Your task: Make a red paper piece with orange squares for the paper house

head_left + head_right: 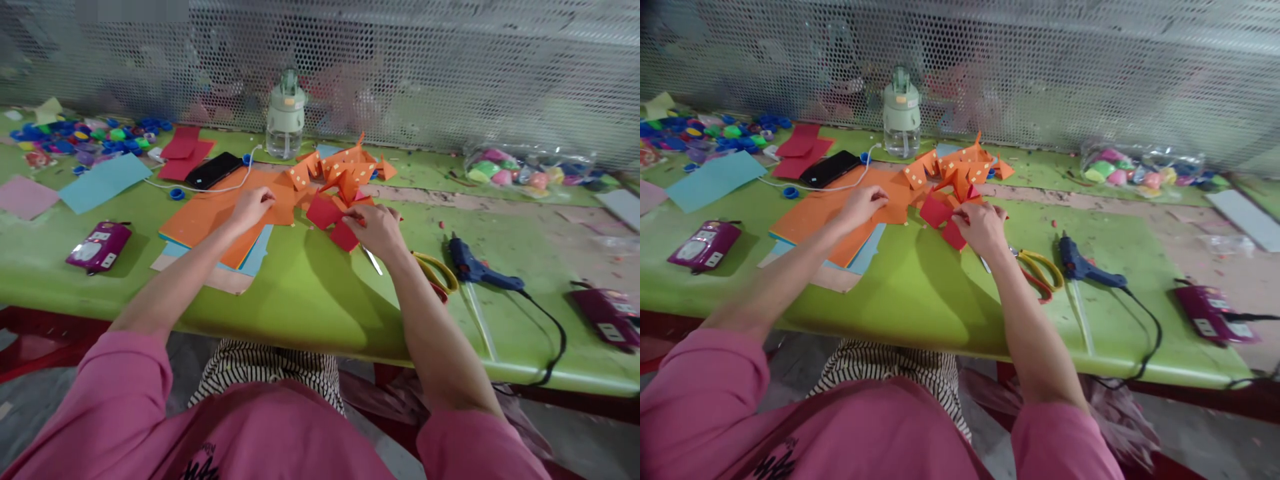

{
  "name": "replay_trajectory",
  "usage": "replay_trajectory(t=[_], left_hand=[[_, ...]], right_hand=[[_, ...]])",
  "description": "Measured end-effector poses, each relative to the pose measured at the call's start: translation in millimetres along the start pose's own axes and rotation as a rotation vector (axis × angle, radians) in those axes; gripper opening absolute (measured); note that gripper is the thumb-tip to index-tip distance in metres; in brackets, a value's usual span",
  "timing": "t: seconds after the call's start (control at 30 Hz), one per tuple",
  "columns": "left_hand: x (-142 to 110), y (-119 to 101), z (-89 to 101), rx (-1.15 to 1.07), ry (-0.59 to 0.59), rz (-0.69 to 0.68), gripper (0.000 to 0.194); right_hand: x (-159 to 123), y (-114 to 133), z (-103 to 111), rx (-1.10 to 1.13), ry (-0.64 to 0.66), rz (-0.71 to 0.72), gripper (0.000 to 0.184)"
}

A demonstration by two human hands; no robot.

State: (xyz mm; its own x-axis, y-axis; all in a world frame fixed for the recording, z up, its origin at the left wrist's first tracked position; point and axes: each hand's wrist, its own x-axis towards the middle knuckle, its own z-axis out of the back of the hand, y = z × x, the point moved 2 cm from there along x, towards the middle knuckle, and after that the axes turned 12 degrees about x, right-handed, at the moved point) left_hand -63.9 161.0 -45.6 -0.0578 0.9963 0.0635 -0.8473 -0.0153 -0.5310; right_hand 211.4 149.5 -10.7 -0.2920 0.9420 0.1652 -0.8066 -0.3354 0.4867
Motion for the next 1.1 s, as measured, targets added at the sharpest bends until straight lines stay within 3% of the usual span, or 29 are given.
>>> replay_trajectory(t=[0.2, 0.47, 0.73, 1.1], left_hand=[[-16.2, -9.7, -11.5, 0.059, 0.047, -0.090, 0.008], [-44.3, -29.4, -19.7, 0.091, 0.098, -0.191, 0.011], [-30.5, -10.5, 0.0, 0.265, 0.017, -0.193, 0.015], [-43.1, -17.5, -6.1, 0.416, 0.054, -0.294, 0.030]], right_hand=[[-3.5, -9.8, 3.6, 0.138, 0.024, 0.082, 0.025], [-4.3, -17.1, 11.0, 0.173, 0.072, 0.046, 0.020], [-5.9, -18.0, 13.2, 0.173, 0.081, 0.037, 0.019], [-7.1, -16.9, 13.7, 0.178, 0.083, 0.067, 0.020]])
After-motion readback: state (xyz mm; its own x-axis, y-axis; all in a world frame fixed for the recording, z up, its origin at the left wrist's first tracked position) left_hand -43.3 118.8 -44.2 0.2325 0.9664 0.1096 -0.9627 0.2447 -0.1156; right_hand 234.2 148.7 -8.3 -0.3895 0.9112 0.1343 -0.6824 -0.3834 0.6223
